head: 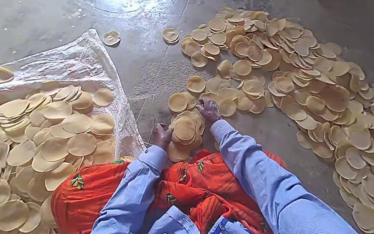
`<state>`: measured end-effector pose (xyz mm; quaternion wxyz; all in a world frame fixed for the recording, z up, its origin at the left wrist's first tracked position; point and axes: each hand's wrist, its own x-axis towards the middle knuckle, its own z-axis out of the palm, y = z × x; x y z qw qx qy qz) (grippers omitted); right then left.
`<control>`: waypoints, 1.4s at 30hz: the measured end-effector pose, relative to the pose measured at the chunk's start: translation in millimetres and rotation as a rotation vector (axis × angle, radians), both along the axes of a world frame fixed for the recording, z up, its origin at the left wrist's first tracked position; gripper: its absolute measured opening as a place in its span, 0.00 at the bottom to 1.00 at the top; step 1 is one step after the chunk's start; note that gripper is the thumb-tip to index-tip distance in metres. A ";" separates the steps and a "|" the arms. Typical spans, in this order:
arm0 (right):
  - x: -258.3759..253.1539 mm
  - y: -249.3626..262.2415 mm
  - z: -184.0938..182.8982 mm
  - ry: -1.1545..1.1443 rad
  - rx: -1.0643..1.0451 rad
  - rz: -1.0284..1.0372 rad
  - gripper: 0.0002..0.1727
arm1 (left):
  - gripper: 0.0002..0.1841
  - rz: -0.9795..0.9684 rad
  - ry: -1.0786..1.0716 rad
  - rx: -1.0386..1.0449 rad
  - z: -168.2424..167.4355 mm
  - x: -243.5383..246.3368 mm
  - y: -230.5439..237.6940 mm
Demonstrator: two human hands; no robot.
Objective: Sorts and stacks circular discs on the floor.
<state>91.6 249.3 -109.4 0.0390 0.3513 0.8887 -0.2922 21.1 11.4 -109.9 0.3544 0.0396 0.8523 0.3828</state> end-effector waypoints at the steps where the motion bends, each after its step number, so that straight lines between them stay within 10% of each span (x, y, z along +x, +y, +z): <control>1: -13.9 1.6 -3.8 0.000 0.026 0.014 0.27 | 0.30 -0.004 -0.015 0.010 -1.6 1.6 2.9; 7: -78.4 -13.6 -8.2 -0.205 0.141 -0.080 0.54 | 0.30 0.004 0.038 0.075 -2.9 -4.1 16.4; 13: -92.3 -9.9 -13.2 -0.186 0.034 -0.127 0.38 | 0.28 0.157 0.099 0.157 11.3 -27.2 20.4; 20: -109.2 8.6 -1.6 -0.291 0.174 0.230 0.44 | 0.28 0.243 0.039 0.226 10.1 -27.8 17.2; 29: -98.5 6.5 -3.3 -0.384 0.157 0.048 0.57 | 0.23 0.312 -0.207 0.289 -6.8 -27.7 23.8; 42: -96.6 -3.4 -6.3 -0.305 0.030 -0.083 0.33 | 0.28 0.341 -0.156 0.249 4.0 -34.9 23.2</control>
